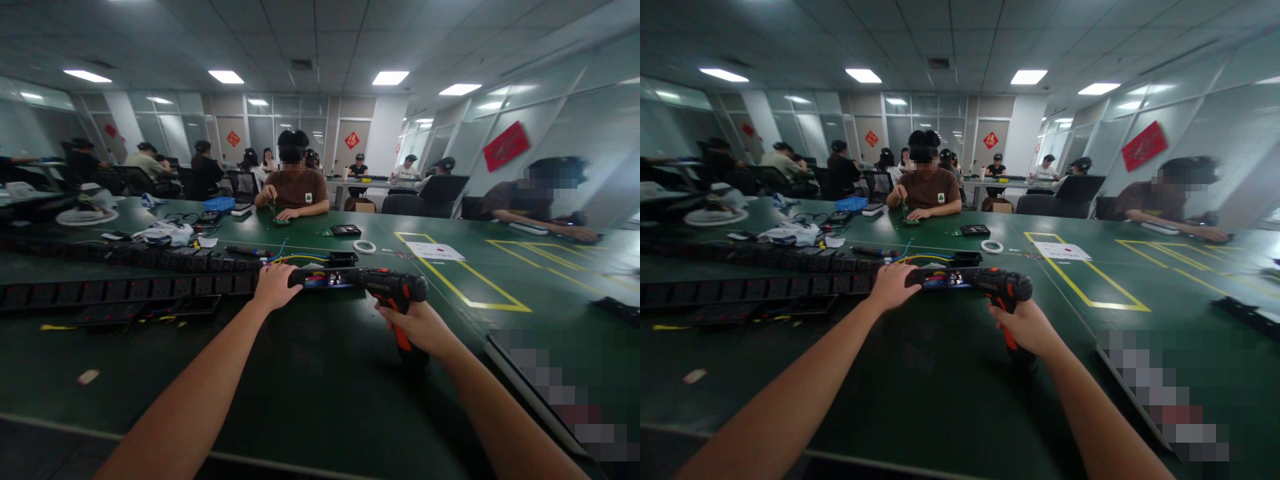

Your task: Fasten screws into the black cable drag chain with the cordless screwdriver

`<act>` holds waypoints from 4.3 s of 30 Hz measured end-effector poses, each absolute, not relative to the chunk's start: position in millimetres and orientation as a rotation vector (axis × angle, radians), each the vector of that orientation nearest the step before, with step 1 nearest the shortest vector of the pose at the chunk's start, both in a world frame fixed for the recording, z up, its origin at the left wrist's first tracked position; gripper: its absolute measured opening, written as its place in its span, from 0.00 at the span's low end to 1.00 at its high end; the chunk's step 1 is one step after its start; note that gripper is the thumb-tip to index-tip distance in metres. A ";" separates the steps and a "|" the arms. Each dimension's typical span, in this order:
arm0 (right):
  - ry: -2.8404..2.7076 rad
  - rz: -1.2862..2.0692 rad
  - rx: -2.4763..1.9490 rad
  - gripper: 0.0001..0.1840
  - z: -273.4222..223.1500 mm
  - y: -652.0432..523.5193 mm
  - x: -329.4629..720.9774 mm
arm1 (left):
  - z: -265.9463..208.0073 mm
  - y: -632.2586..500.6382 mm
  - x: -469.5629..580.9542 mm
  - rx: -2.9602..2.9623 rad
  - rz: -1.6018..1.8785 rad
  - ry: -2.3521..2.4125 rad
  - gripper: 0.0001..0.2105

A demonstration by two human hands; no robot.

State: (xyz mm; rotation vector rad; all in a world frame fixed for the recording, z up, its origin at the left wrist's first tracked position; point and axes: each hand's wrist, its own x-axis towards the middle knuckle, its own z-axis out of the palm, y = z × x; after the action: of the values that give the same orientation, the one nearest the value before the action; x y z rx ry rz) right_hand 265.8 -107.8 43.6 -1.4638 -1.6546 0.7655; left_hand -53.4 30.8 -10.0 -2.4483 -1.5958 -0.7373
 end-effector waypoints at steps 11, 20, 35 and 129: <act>-1.690 0.749 -1.426 0.19 35.4 -105.4 271.9 | -10.5 31.1 -52.7 -2.446 -0.708 -1.607 0.24; -1.640 0.839 -1.396 0.23 34.3 -104.1 271.0 | -11.0 30.2 -52.4 -2.442 -0.721 -1.606 0.24; -1.694 0.768 -1.426 0.21 36.2 -105.6 270.1 | -8.5 30.3 -52.9 -2.459 -0.700 -1.635 0.24; -1.751 0.842 -1.445 0.22 43.7 -108.0 266.6 | -11.3 31.7 -53.9 -2.444 -0.718 -1.603 0.24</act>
State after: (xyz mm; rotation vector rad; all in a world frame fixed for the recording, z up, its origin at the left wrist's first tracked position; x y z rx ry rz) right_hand 266.6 -108.0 43.7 -1.4452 -1.7508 0.8416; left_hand -53.9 31.7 -11.3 -2.4437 -1.6034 -0.7181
